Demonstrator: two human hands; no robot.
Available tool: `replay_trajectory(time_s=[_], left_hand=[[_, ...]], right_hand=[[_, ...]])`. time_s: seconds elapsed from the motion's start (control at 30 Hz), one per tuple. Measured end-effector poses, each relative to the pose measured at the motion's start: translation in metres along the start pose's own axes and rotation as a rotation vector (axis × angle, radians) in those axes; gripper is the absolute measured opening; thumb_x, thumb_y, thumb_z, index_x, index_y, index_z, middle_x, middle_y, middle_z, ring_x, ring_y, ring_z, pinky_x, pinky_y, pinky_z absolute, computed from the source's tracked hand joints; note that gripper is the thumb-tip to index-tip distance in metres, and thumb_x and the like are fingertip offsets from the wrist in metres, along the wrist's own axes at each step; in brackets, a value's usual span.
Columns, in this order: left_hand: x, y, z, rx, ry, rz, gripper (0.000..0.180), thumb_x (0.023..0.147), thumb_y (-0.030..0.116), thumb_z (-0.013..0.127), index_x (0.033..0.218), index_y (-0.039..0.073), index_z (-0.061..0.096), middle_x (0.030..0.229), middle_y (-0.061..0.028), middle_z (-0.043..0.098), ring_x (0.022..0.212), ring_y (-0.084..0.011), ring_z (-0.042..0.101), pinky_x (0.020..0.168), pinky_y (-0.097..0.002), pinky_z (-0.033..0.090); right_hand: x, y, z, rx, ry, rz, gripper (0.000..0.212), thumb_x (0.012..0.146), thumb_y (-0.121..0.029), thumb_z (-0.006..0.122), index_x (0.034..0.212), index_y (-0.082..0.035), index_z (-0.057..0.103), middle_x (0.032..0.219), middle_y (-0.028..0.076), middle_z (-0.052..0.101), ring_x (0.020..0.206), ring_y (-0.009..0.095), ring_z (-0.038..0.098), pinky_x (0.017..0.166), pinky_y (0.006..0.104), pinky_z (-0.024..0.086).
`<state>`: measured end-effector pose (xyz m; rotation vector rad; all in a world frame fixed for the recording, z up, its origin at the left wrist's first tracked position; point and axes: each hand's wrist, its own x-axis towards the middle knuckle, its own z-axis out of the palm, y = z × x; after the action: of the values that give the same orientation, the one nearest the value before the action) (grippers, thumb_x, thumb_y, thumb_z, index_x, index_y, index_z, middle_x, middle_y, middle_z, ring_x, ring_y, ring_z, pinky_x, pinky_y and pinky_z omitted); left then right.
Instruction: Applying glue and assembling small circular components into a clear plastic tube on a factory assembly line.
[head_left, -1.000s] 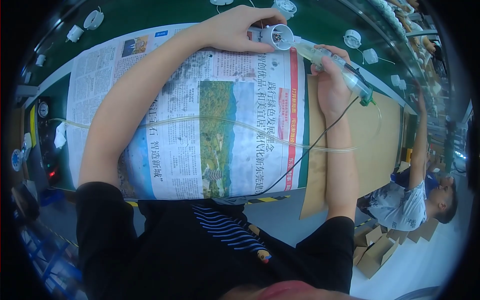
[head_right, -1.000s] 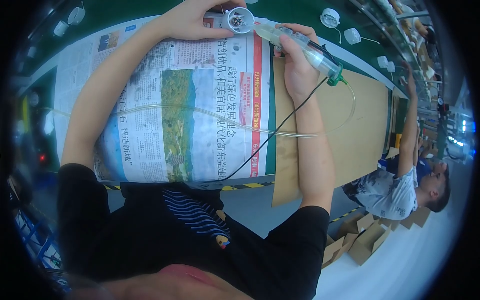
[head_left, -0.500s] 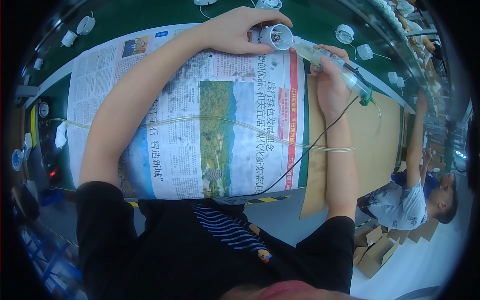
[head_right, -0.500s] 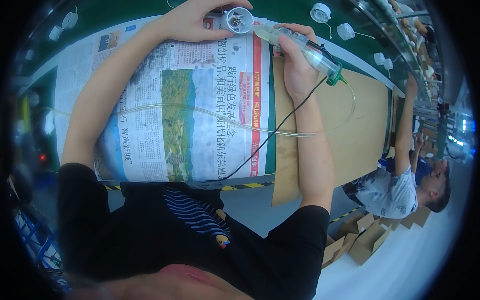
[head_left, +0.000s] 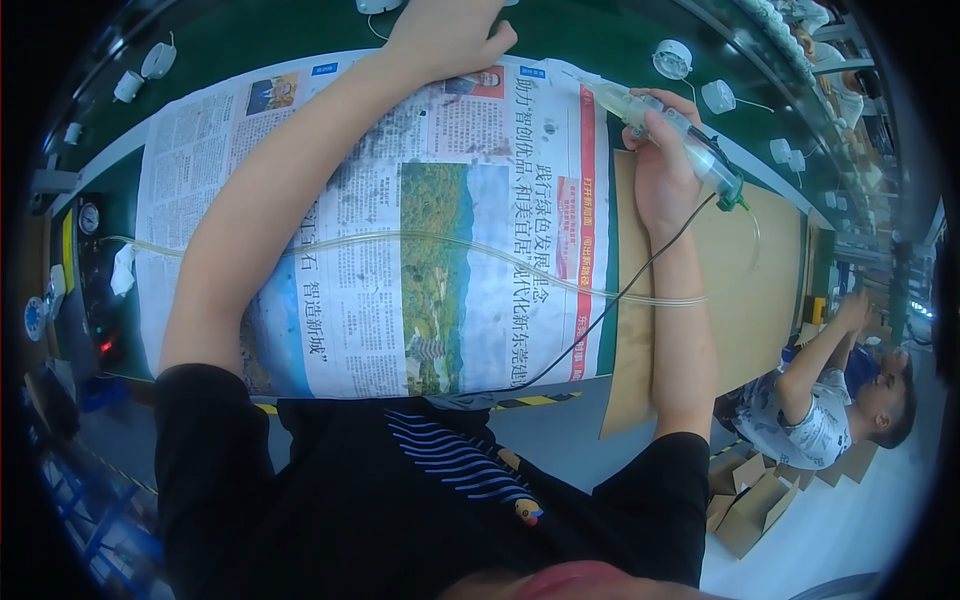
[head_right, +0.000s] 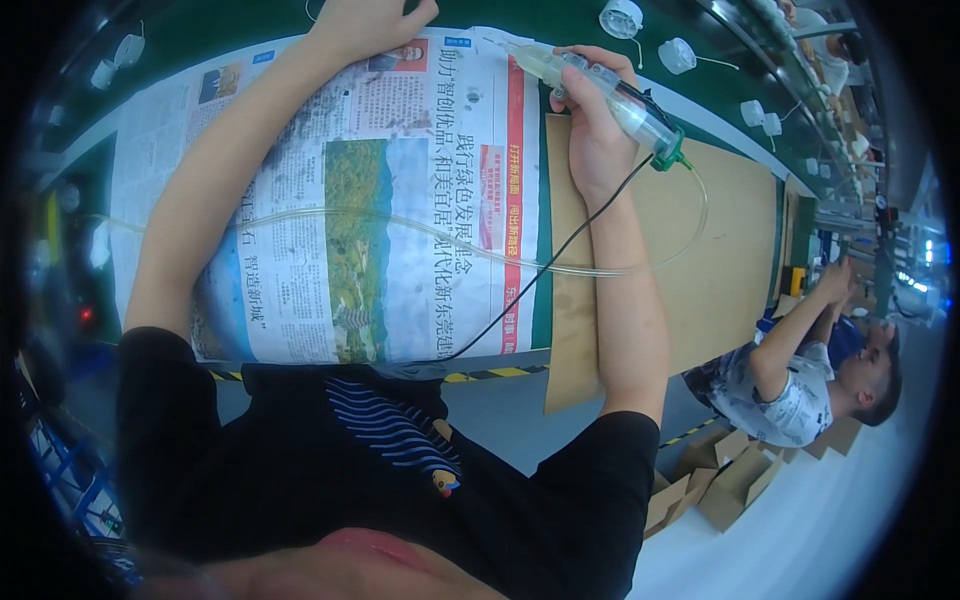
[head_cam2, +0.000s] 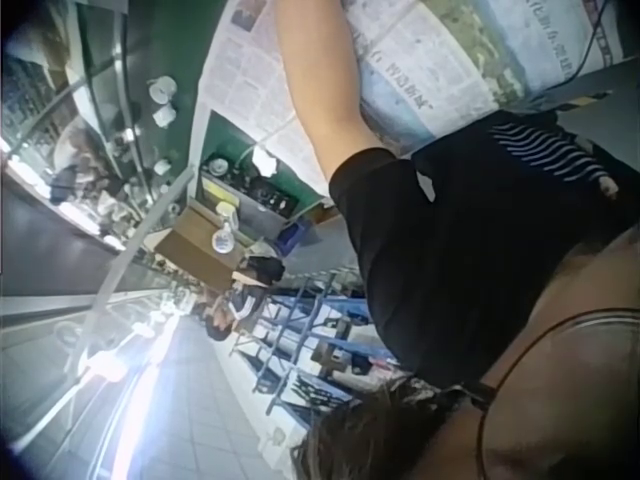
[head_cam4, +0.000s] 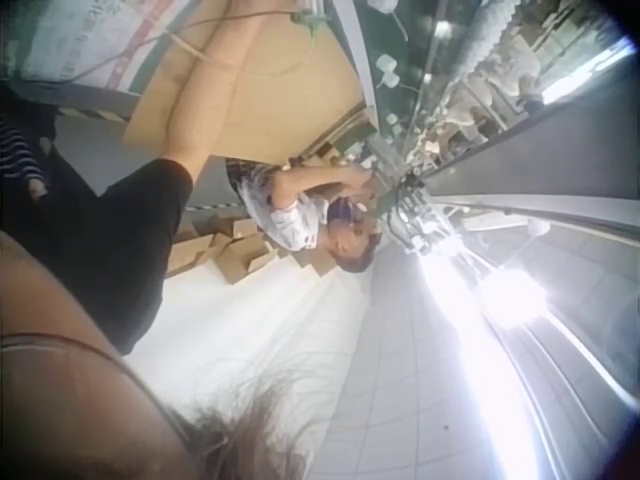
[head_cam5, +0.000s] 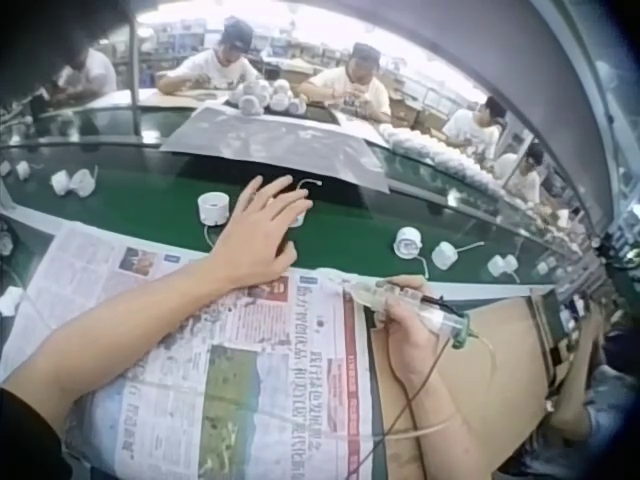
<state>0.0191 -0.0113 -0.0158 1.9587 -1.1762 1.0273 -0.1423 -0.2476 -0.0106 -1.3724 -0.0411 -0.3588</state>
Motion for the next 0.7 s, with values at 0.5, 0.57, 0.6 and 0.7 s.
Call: replay_trajectory(time_s=[0.5, 0.57, 0.6, 0.7], left_hand=[[-0.003, -0.002, -0.002, 0.227, -0.132, -0.169, 0.055, 0.072, 0.004, 0.065, 0.126, -0.003, 0.056, 0.129, -0.0249, 0.051, 0.120, -0.0412, 0.048, 0.106, -0.0493, 0.039], [-0.005, -0.005, 0.000, 0.282, -0.062, -0.114, 0.054, 0.072, 0.003, 0.065, 0.125, -0.003, 0.057, 0.130, -0.0252, 0.050, 0.121, -0.0418, 0.048, 0.106, -0.0491, 0.040], [-0.006, -0.005, 0.001, 0.211, -0.065, -0.105, 0.053, 0.071, 0.003, 0.064, 0.124, -0.002, 0.058, 0.130, -0.0249, 0.051, 0.122, -0.0416, 0.047, 0.106, -0.0493, 0.039], [-0.007, -0.005, -0.001, 0.069, -0.068, -0.089, 0.051, 0.071, 0.003, 0.064, 0.121, -0.002, 0.060, 0.131, -0.0244, 0.052, 0.125, -0.0413, 0.046, 0.107, -0.0496, 0.039]], right_hand=[[-0.002, -0.002, 0.004, -0.052, -0.033, 0.000, 0.026, 0.092, -0.011, 0.062, 0.117, -0.004, 0.058, 0.118, 0.015, 0.061, 0.087, 0.015, 0.056, 0.079, 0.0284, 0.046], [-0.002, -0.001, 0.003, -0.050, -0.035, -0.002, 0.026, 0.092, -0.011, 0.062, 0.117, -0.004, 0.058, 0.118, 0.015, 0.061, 0.087, 0.015, 0.056, 0.079, 0.0283, 0.046], [-0.002, -0.001, 0.002, -0.032, -0.036, 0.002, 0.027, 0.092, -0.011, 0.065, 0.117, -0.005, 0.059, 0.116, 0.014, 0.062, 0.088, 0.015, 0.057, 0.078, 0.0275, 0.047], [0.000, 0.000, 0.001, 0.004, -0.040, 0.008, 0.028, 0.090, -0.012, 0.070, 0.116, -0.005, 0.060, 0.113, 0.012, 0.065, 0.091, 0.015, 0.060, 0.076, 0.0258, 0.050]])
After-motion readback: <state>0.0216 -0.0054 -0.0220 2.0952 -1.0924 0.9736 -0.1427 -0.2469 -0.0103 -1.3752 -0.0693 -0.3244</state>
